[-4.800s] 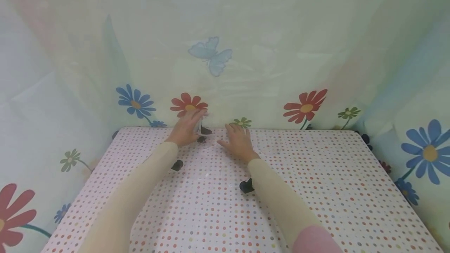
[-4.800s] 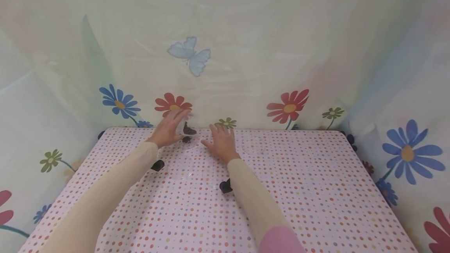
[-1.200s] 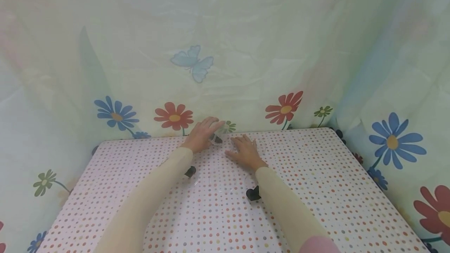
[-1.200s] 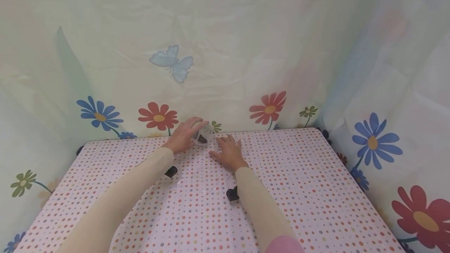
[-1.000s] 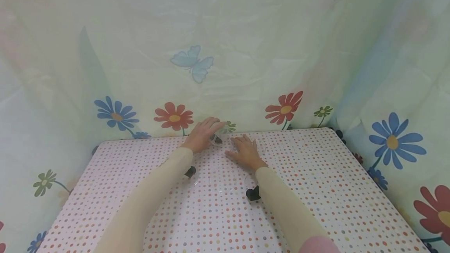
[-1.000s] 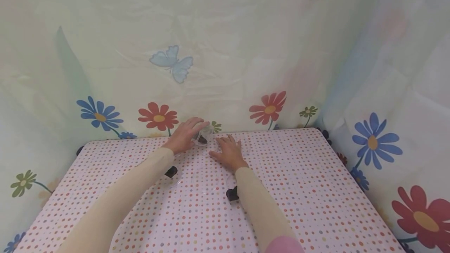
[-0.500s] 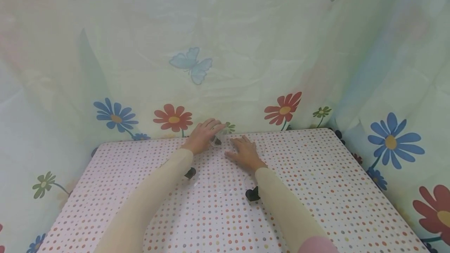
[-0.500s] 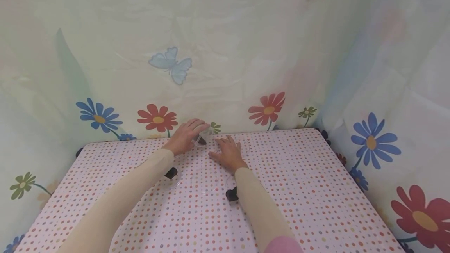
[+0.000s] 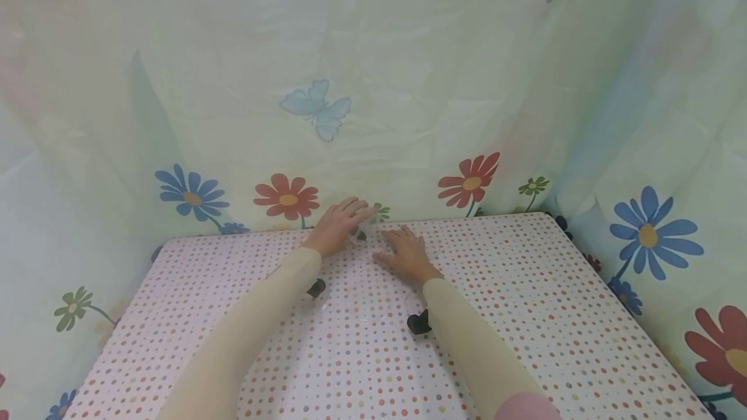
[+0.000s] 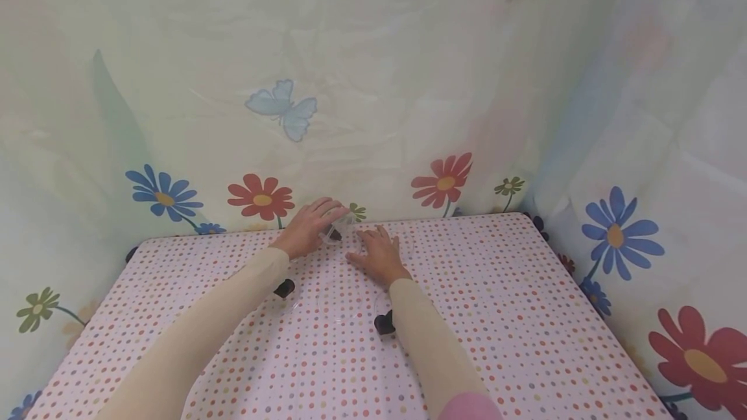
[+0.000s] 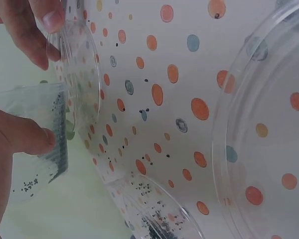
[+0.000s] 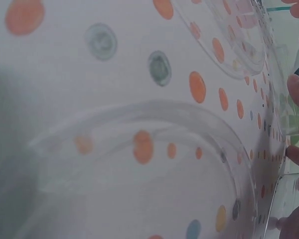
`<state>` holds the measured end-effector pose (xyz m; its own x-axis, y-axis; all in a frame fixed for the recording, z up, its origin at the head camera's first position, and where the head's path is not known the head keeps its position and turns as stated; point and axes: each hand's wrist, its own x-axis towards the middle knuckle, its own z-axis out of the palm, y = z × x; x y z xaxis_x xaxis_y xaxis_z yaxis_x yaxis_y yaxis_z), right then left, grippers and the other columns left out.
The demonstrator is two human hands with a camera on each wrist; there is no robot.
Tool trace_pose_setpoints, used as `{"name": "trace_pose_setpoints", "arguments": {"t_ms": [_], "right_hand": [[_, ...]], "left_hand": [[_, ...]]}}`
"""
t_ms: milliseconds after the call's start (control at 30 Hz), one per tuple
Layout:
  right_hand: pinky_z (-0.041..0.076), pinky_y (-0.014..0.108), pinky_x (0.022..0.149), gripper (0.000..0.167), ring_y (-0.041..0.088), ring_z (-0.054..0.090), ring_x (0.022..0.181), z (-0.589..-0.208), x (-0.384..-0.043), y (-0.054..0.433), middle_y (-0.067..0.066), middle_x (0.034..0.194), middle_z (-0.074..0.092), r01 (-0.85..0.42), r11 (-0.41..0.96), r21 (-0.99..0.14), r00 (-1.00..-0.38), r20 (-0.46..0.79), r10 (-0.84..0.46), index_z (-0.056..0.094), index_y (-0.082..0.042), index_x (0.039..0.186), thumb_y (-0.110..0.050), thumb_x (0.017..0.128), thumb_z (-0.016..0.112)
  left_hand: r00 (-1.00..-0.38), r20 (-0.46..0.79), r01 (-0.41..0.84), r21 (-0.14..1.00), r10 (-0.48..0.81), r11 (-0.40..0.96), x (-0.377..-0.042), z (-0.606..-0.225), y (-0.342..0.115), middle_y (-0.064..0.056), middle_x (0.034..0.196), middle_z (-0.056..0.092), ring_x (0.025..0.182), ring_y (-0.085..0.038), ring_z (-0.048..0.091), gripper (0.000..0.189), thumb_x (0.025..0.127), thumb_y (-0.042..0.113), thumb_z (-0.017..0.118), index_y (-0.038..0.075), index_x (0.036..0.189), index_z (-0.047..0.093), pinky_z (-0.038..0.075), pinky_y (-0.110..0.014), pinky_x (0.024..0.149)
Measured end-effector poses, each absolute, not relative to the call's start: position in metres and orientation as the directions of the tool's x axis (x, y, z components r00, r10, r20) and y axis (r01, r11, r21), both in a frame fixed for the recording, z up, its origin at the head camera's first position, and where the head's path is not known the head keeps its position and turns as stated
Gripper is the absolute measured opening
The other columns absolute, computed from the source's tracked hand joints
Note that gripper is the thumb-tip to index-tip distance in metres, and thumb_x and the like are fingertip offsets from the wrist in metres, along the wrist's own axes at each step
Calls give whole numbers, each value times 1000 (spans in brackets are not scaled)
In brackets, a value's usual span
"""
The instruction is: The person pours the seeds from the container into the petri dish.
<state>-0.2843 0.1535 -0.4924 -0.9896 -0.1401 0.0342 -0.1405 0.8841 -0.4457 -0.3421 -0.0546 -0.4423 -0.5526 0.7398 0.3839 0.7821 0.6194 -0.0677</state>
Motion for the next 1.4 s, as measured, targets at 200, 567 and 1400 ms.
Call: {"name": "trace_pose_setpoints", "arguments": {"t_ms": [200, 567, 1400], "right_hand": [[8, 70, 114, 69, 38, 15, 149, -491, -282, 153, 10, 154, 39, -150, 881, -449, -988, 44, -146, 42, -18, 146, -55, 90, 57], [11, 71, 114, 69, 40, 17, 148, -486, -279, 151, 12, 152, 41, -147, 887, -437, -989, 41, -144, 43, -16, 146, -54, 90, 58], [11, 71, 114, 68, 39, 16, 149, -483, -277, 151, 13, 153, 40, -143, 885, -443, -989, 35, -142, 42, -15, 146, -53, 91, 57]], "left_hand": [[-573, 356, 770, -74, 738, 634, -341, -442, -53, -1, 148, 45, 142, -24, 34, 75, 82, -4, 67, 29, 145, 41, 39, -47, 112], [-592, 325, 753, -104, 737, 650, -337, -441, -51, -1, 149, 44, 143, -24, 34, 70, 86, -1, 65, 30, 145, 42, 38, -46, 113], [-563, 322, 755, -176, 762, 632, -337, -440, -47, 0, 151, 41, 143, -23, 32, 75, 83, -2, 68, 34, 144, 42, 39, -45, 111]]}}
